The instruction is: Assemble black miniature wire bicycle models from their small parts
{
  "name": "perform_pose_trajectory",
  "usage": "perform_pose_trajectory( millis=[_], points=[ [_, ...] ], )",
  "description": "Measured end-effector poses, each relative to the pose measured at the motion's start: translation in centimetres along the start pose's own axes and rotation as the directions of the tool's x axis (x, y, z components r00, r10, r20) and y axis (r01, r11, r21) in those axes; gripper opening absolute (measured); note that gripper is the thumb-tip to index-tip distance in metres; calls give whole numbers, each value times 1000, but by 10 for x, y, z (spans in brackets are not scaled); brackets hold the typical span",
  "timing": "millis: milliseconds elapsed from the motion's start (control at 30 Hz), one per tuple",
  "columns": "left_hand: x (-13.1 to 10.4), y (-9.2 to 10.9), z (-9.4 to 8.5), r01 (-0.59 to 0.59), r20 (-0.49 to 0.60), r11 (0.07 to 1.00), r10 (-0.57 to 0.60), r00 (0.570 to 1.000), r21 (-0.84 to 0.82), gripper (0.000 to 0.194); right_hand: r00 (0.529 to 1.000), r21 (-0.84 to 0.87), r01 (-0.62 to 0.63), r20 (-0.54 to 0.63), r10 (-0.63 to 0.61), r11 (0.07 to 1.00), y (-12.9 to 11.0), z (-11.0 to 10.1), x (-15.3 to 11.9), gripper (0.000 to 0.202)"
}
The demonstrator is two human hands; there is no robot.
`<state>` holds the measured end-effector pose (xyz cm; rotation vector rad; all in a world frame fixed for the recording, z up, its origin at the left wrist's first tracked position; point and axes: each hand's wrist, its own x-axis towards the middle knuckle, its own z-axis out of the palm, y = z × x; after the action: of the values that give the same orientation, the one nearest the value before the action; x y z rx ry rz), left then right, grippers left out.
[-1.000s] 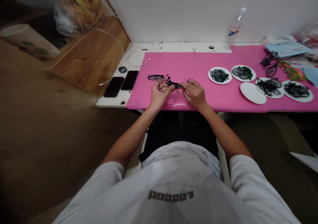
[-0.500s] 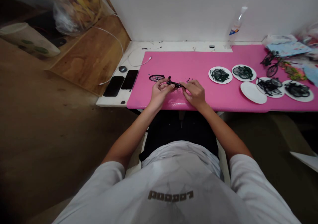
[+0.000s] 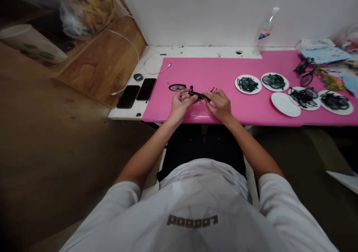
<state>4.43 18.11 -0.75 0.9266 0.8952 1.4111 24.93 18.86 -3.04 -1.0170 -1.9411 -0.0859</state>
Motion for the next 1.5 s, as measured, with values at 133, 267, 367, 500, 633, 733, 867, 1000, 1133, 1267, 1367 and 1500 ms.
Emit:
perform_pose_trajectory(
  millis=[133,267,367,500,633,733,867,1000,1133,1267,1367,1500],
  points=[
    [2,-1,-2,15,-5,1000,-15,1000,8,64,1000,41,16,-26,-15,999,-1,-1,1,30],
    [4,-1,-4,9,11,1000,-9,1000,25,64,1000,67,4,-19,-3,998,-2,-1,2,30],
    [4,-1,-4,17,16,1000,-17,1000,24,66,1000,69,-15,1,15,997,-3,-2,3,31],
    [3,1,-4,29,8,999,-29,1000,15,69,1000,73,-24,13,23,997,-4,-2,3,32],
    [4,0,-5,31,18,999,-31,999,11,68,1000,87,-11,12,10,996,-5,-3,3,32],
    [5,-2,-5,20,27,1000,-20,999,2,65,1000,100,11,10,-12,995,-6,-3,4,31],
    [5,-3,-5,21,17,1000,-21,1000,1,63,999,91,-17,43,13,996,-8,-4,5,32],
    [5,-2,-5,27,16,1000,-27,1000,-1,62,998,116,-18,56,11,993,-8,-5,6,34],
    [5,0,-5,45,8,999,-45,999,-4,60,998,108,-23,67,16,994,-9,-6,5,35],
    [5,0,-4,55,-16,998,-55,998,-10,63,1000,139,22,2,-23,990,-11,-6,6,34],
    [6,-1,-5,43,-11,999,-43,999,-11,63,999,152,30,-17,-27,988,-13,-5,7,32],
    [7,-2,-6,22,6,1000,-22,1000,-6,61,1000,145,-3,8,2,989,-12,-5,6,31]
  ],
)
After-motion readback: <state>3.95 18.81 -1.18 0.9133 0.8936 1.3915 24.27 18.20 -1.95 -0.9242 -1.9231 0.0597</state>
